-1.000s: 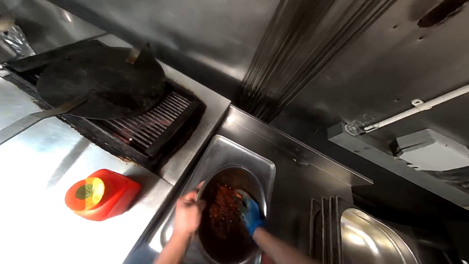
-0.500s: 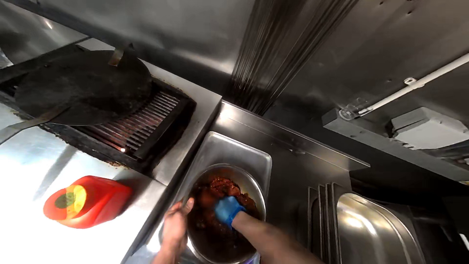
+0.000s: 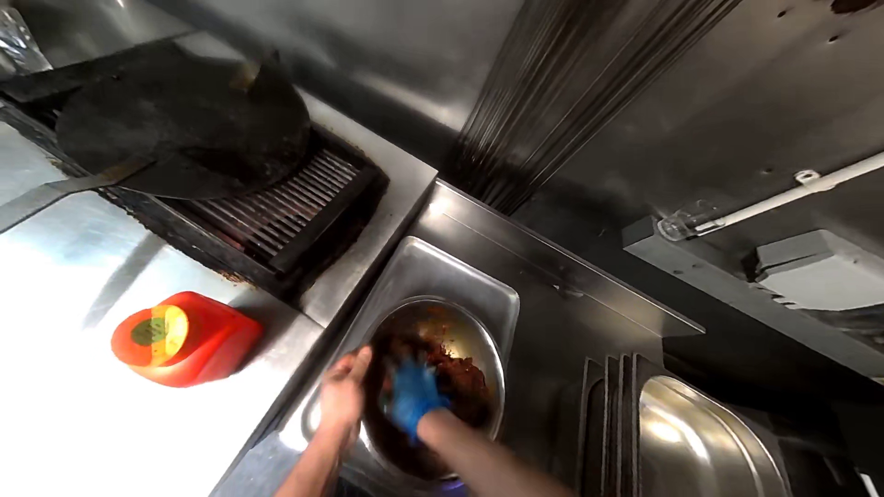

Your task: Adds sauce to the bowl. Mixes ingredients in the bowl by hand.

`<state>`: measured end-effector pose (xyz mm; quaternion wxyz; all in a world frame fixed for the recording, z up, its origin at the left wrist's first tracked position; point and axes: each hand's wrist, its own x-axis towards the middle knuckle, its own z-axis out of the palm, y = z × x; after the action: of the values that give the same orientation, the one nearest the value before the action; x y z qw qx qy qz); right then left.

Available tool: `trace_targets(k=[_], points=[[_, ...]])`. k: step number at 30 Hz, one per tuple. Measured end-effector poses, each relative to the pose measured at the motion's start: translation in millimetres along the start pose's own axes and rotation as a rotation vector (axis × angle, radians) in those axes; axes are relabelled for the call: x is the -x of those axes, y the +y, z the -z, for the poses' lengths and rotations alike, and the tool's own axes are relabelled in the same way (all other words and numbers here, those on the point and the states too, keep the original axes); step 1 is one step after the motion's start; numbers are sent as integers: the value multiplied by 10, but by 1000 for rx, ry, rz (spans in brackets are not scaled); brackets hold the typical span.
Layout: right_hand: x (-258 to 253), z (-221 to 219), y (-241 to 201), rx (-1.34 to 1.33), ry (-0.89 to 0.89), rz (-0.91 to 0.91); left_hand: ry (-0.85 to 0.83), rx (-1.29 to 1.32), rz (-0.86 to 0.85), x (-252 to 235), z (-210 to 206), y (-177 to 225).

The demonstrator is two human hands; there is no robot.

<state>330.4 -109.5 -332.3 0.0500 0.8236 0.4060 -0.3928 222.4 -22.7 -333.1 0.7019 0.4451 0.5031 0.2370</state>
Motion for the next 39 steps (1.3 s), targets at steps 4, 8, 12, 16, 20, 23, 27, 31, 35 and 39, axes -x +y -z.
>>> trace_targets(k=[4,8,12,16,20,23,27,31,35,39], points=[[92,-149,90,226,-124,229,12,-117,-35,-73,169,-41],[-20,200,67,312,-231,196,-42,-220,-24,-76,136,22],[-18,417,121,394,-247,179,-72,-220,2,-97,135,69],[-29,459,191,384,-233,168,-74,-214,14,-130,125,66],[60,649,152,215,-154,109,-88,-248,29,-133,120,79],[126,865,209,213,-224,31,-81,-243,16,-106,141,89],[259,554,426,272,-274,-220,-93,-228,-94,-64,113,141],[339,18,250,-6,-282,-264,-22,-166,-177,118,-67,159],[349,179,-66,-239,-324,-218,-46,-146,-90,198,-28,195],[279,463,-222,-600,-20,-329,-37,-166,-61,107,142,208]])
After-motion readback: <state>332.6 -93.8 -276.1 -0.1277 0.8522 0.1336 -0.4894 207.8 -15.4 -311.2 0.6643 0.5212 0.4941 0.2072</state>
